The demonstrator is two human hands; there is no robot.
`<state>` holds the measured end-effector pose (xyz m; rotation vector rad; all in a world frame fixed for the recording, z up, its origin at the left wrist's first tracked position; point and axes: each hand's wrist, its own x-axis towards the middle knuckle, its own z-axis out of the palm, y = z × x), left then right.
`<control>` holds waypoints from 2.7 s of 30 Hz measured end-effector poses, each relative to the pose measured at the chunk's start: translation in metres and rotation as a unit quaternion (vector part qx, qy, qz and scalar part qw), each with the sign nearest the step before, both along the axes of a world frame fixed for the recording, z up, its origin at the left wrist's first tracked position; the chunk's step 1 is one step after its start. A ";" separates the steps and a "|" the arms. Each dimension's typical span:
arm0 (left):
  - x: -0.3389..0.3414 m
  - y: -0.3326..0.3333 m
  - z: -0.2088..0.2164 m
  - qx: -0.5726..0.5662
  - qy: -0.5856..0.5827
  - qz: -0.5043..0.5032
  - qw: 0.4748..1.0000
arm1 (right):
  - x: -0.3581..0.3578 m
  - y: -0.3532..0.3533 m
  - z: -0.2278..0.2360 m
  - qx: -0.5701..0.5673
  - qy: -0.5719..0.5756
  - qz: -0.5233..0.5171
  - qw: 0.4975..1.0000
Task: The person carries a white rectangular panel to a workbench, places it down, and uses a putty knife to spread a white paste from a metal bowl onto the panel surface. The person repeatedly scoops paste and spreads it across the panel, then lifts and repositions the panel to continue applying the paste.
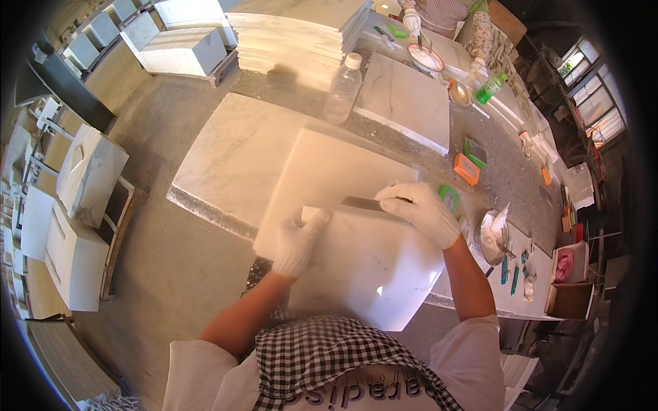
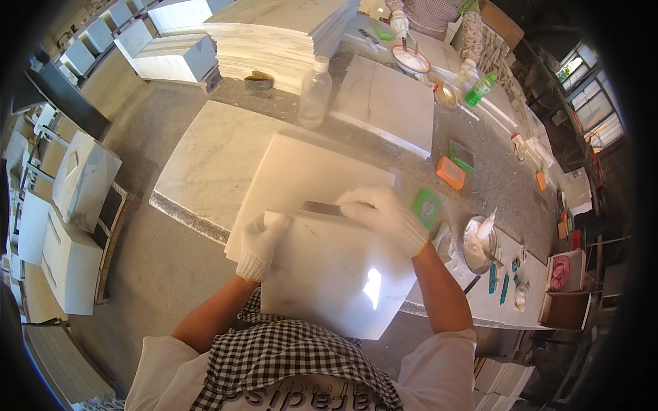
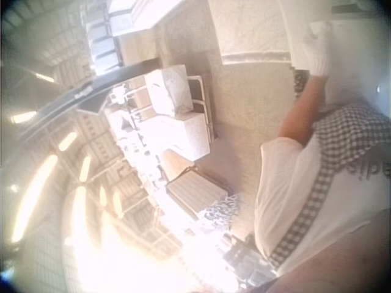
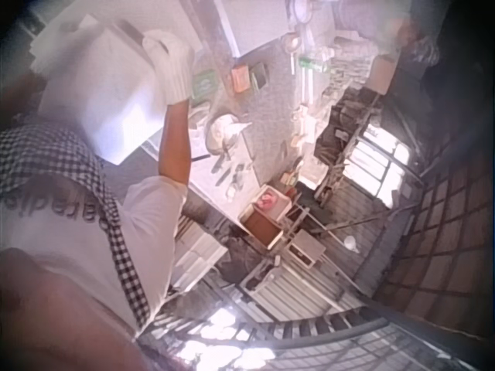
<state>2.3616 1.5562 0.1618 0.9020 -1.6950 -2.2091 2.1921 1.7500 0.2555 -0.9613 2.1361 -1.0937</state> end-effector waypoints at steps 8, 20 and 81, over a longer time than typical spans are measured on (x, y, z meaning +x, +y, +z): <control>0.001 -0.002 0.001 -0.004 0.005 -0.016 1.000 | 0.000 -0.001 -0.004 -0.003 -0.002 0.007 1.000; 0.007 -0.007 0.002 0.037 0.056 -0.065 0.996 | 0.014 -0.036 -0.014 -0.019 0.075 0.061 0.995; 0.003 0.000 -0.001 -0.103 0.074 -0.064 0.990 | 0.005 0.253 0.009 0.106 0.000 -0.465 0.879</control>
